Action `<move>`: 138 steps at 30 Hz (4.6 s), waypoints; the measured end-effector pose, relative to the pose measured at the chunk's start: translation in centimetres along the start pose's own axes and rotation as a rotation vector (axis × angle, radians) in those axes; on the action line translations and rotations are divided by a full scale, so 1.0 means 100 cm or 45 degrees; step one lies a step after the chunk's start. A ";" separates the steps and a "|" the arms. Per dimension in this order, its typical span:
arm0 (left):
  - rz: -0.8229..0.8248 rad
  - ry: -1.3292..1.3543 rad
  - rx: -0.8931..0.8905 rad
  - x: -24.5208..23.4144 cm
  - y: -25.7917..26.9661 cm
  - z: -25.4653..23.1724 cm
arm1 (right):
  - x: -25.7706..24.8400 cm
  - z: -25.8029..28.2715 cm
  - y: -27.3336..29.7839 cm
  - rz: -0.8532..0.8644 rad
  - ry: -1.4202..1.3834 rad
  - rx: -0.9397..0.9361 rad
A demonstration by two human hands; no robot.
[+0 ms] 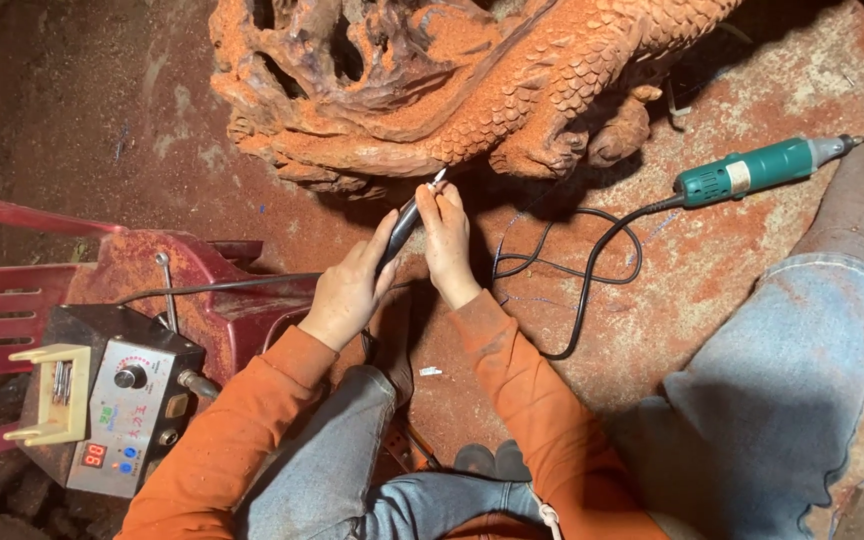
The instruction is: Carving intricate details into a large wooden dragon sculpture using a handheld rotary tool
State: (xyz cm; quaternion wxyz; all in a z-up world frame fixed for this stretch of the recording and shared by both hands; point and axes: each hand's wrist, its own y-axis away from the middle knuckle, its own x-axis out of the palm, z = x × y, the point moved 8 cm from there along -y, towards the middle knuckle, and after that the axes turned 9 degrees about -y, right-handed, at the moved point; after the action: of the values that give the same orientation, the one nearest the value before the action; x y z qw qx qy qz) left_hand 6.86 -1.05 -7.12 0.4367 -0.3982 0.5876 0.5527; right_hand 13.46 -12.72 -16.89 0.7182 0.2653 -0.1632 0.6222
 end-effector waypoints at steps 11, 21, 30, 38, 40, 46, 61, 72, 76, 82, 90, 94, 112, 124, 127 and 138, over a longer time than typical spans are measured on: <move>0.075 0.225 -0.106 -0.017 0.016 -0.039 | 0.011 0.032 0.007 0.014 -0.097 0.045; 0.056 0.136 -0.101 -0.014 0.013 -0.040 | 0.007 0.020 0.002 -0.011 -0.147 0.087; 0.035 0.129 -0.096 -0.011 0.015 -0.042 | 0.004 0.013 -0.002 0.022 -0.125 0.085; 0.050 0.172 -0.106 -0.007 0.015 -0.046 | 0.003 0.019 0.001 0.046 -0.041 0.061; 0.061 0.167 -0.112 -0.002 0.015 -0.046 | 0.004 0.021 0.002 0.049 -0.027 0.065; 0.065 0.163 -0.116 0.001 0.015 -0.048 | 0.003 0.034 0.006 0.031 -0.028 0.067; 0.107 0.158 -0.118 0.003 0.013 -0.049 | -0.002 0.016 0.003 0.061 -0.134 0.040; 0.139 0.103 -0.072 0.000 0.006 -0.038 | 0.003 0.014 0.008 -0.020 -0.042 0.109; 0.160 -0.055 -0.068 -0.007 0.002 -0.016 | -0.001 -0.027 0.005 -0.103 -0.015 0.207; 0.026 -0.262 -0.066 -0.020 -0.005 0.002 | 0.001 -0.065 -0.005 -0.086 -0.164 0.227; -0.097 -0.320 -0.045 -0.035 -0.003 -0.001 | 0.008 -0.026 -0.002 -0.019 -0.223 0.194; -0.130 -0.347 -0.011 -0.034 -0.005 0.006 | 0.010 -0.025 0.000 -0.033 -0.229 0.168; -0.220 -0.197 0.041 -0.002 -0.002 0.025 | 0.023 -0.023 0.002 0.047 -0.119 0.095; -0.154 0.072 -0.058 0.001 0.017 -0.025 | 0.014 0.005 0.014 0.059 -0.098 0.085; -0.161 0.048 -0.059 -0.004 0.017 -0.032 | 0.007 -0.011 0.011 0.027 -0.158 0.072; -0.245 0.060 -0.059 -0.002 0.017 -0.036 | 0.009 0.006 0.010 0.068 -0.186 0.122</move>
State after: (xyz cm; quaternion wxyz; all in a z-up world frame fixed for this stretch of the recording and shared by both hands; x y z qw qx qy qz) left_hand 5.07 -4.52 -6.35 0.4643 -0.4757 0.5440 0.5121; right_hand 12.64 -12.29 -15.71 0.6739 0.3396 -0.1922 0.6274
